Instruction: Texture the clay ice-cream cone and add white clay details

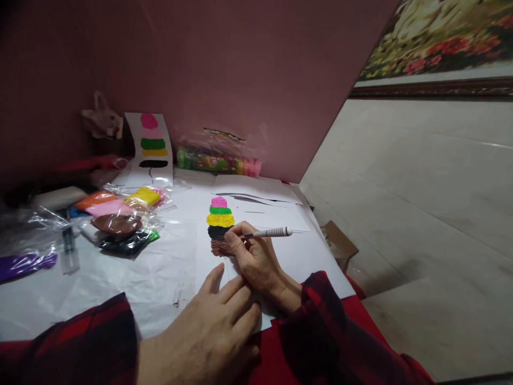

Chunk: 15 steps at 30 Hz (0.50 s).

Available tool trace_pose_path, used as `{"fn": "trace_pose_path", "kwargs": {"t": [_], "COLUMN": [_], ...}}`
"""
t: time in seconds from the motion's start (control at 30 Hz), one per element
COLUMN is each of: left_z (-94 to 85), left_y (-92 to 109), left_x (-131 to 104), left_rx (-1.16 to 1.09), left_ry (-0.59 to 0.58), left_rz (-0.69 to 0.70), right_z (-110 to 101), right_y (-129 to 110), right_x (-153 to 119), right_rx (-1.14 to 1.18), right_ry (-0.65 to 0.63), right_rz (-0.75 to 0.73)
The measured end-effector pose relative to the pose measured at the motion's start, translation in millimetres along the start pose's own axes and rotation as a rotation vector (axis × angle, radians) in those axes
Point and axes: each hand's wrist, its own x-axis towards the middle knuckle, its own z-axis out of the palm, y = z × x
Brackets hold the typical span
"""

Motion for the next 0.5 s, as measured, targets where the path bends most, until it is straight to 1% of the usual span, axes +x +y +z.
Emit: {"fn": "trace_pose_path", "kwargs": {"t": [0.07,0.13,0.27,0.5], "left_z": [1.1,2.4,4.5,5.7], "left_y": [-0.2,-0.2,0.5,1.0], "left_x": [-0.1,-0.1,-0.6,-1.2], "left_rx": [0.002,0.006,0.018,0.025], "left_ry": [0.01,0.028,0.05,0.079], "left_rz": [0.001,0.001,0.005,0.01], "right_z": [-1.0,-2.1,-2.6,-0.8], "right_y": [-4.1,-7.4,-7.4,1.4], "right_x": [-0.9,-1.3,-0.7,1.8], "right_rx": [-0.108,-0.153,-0.137,-0.16], "right_ry": [-0.001,-0.018,-0.059,-0.076], "right_rz": [-0.033,-0.048,-0.069,-0.108]}}
